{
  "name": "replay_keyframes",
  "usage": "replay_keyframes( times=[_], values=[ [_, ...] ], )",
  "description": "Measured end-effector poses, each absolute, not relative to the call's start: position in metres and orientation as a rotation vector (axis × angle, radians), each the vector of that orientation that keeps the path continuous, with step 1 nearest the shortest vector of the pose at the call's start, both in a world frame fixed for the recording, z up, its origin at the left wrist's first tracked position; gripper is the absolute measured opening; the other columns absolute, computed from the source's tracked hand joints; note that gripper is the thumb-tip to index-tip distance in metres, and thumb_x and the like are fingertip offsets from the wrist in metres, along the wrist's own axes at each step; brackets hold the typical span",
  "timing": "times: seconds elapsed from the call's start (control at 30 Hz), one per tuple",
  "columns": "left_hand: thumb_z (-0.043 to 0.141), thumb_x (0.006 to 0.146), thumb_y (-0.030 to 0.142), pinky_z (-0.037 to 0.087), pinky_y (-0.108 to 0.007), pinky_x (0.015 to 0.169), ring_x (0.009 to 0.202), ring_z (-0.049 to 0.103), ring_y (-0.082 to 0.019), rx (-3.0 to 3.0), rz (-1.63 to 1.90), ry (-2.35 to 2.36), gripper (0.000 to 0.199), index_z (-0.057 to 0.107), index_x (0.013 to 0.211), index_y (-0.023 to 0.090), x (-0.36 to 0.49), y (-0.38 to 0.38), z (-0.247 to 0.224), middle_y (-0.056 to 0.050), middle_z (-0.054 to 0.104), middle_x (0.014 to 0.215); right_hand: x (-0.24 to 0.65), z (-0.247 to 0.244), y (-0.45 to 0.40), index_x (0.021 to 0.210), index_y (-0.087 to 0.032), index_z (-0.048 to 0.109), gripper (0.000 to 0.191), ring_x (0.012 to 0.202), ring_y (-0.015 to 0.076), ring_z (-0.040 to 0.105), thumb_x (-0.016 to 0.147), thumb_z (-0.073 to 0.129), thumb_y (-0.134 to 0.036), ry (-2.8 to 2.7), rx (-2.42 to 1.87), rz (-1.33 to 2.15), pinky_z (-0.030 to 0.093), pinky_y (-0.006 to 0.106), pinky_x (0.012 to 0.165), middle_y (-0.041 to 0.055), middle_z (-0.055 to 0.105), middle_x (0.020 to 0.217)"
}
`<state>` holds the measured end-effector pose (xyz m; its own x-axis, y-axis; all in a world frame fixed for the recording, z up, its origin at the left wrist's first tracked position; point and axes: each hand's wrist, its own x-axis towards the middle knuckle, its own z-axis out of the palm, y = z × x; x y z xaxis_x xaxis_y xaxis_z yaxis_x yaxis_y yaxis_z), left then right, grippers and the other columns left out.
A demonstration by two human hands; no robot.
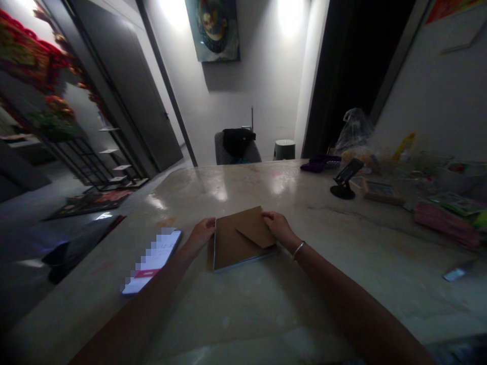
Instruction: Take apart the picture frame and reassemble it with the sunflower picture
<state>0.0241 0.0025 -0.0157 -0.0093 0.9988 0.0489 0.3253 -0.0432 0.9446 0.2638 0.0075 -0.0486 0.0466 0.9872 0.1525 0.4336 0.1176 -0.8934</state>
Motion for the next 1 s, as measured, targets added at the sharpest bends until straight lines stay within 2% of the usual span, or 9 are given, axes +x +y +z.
replay_keyframes(
  times=[0.2,0.4,0.6,0.83,1.0],
  values=[
    [0.050,0.054,0.005,0.047,-0.034,0.080,0.078,0.064,-0.019,1.507,1.062,1.355,0.030,0.067,0.076,0.015,0.026,0.002,-0.014,-0.005,0.071,0.082,0.266,-0.052,0.010,0.099,-0.018,0.065,0.030,0.090,0.0172,0.062,0.074,0.048,-0.019,-1.470,-1.471,0.786,0.047,0.032,0.082,0.0043,0.067,0.101],
    [0.047,0.053,0.003,0.048,-0.034,0.079,0.081,0.064,-0.020,1.616,0.934,1.311,0.035,0.067,0.079,0.016,0.024,0.003,-0.015,-0.004,0.071,0.082,0.268,-0.048,0.008,0.102,-0.014,0.064,0.032,0.089,0.0182,0.062,0.075,0.049,-0.021,-1.428,-1.501,0.816,0.048,0.031,0.080,0.0068,0.067,0.101],
    [0.047,0.051,0.001,0.047,-0.034,0.080,0.085,0.062,-0.022,1.782,0.924,1.341,0.039,0.069,0.079,0.017,0.021,0.005,-0.018,-0.006,0.070,0.085,0.270,-0.040,0.005,0.105,-0.014,0.063,0.034,0.085,0.0187,0.063,0.075,0.051,-0.024,-1.480,-1.414,0.958,0.049,0.031,0.076,0.0056,0.068,0.098],
    [0.044,0.056,0.002,0.045,-0.032,0.082,0.094,0.059,-0.022,1.888,0.820,1.368,0.045,0.067,0.091,0.017,0.020,0.004,-0.014,-0.007,0.068,0.094,0.267,-0.039,0.004,0.103,-0.014,0.064,0.030,0.091,0.0190,0.062,0.077,0.049,-0.016,-1.734,-1.486,0.606,0.045,0.031,0.084,0.0083,0.066,0.103],
    [0.046,0.061,0.003,0.042,-0.032,0.088,0.101,0.056,-0.021,1.969,0.648,1.370,0.046,0.061,0.103,0.015,0.017,0.006,-0.014,-0.007,0.065,0.105,0.266,-0.041,0.005,0.103,-0.016,0.064,0.029,0.093,0.0172,0.061,0.078,0.049,-0.018,-1.721,-1.534,0.589,0.045,0.028,0.083,0.0074,0.066,0.105]
  ],
)
